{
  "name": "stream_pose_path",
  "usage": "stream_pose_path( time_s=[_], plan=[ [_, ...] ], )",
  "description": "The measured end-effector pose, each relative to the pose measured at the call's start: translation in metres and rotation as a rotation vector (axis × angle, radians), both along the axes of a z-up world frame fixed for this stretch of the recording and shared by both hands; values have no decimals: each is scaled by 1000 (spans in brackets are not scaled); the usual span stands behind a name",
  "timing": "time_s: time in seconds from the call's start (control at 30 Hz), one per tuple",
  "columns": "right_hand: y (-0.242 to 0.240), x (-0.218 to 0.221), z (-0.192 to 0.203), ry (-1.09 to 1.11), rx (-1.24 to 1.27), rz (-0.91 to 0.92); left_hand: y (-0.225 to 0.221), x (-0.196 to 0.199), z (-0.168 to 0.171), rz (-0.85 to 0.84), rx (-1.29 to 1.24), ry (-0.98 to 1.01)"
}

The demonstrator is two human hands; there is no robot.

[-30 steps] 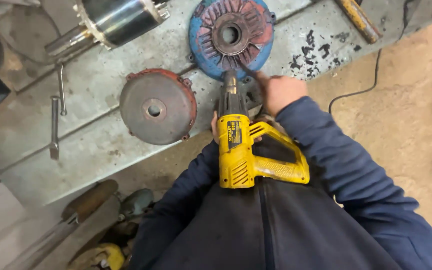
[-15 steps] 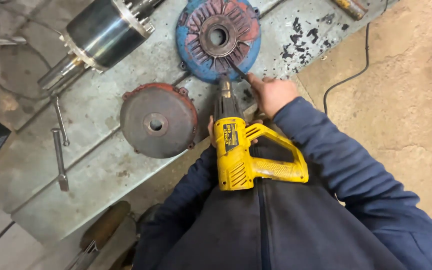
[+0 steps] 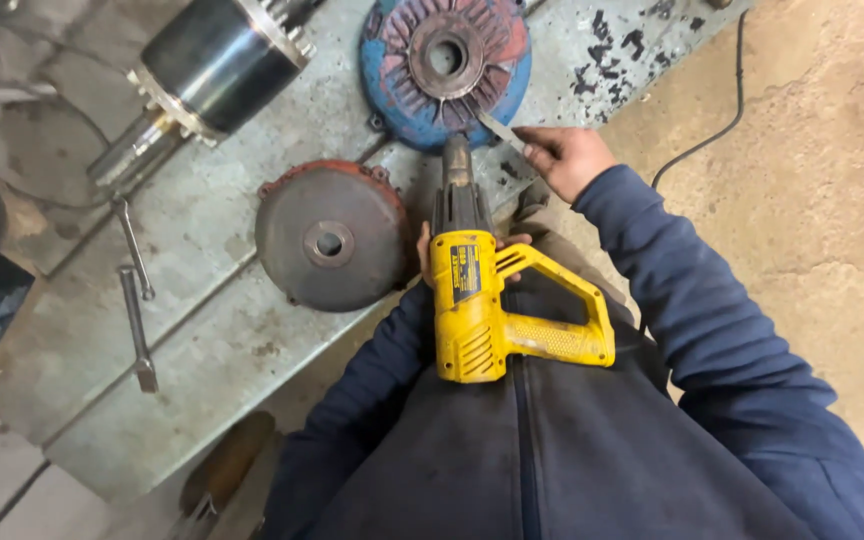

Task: The person holds a heat gun in one hand and directs hot air at a blue metal fan cover on a workbench while scraping the softened old paint with a putty knife in the other hand. They work around the cover's rim and fins, moving the heat gun and scraper to different spots and brushing loose paint flakes off the part.

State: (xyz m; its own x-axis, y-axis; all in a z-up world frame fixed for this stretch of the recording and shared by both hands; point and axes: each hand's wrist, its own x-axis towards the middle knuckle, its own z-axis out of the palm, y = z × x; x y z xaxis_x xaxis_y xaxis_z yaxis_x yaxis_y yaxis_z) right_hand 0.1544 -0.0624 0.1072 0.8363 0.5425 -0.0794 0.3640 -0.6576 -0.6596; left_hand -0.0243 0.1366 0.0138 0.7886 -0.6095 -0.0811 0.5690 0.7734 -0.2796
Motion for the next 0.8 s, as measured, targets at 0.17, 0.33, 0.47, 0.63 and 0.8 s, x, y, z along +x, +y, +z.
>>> stream_pose_path(
  time_s=[0.17, 0.33, 0.47, 0.63, 0.8],
  plan=[
    [7, -7, 26, -23, -250, 16, 3, -2, -5, 25, -130, -109],
    [6, -8, 32, -235, -373, -44, 6, 5, -7, 19, -44, -63],
    [18, -5, 29, -217, -529, 13, 6, 10, -9, 29, -27, -54],
    [21, 13, 48, -211, -652, 143, -3, 9, -8, 12, -17, -11],
    [6, 31, 69, -144, -627, 22, 1, 15, 0, 1, -4, 6]
  ],
)
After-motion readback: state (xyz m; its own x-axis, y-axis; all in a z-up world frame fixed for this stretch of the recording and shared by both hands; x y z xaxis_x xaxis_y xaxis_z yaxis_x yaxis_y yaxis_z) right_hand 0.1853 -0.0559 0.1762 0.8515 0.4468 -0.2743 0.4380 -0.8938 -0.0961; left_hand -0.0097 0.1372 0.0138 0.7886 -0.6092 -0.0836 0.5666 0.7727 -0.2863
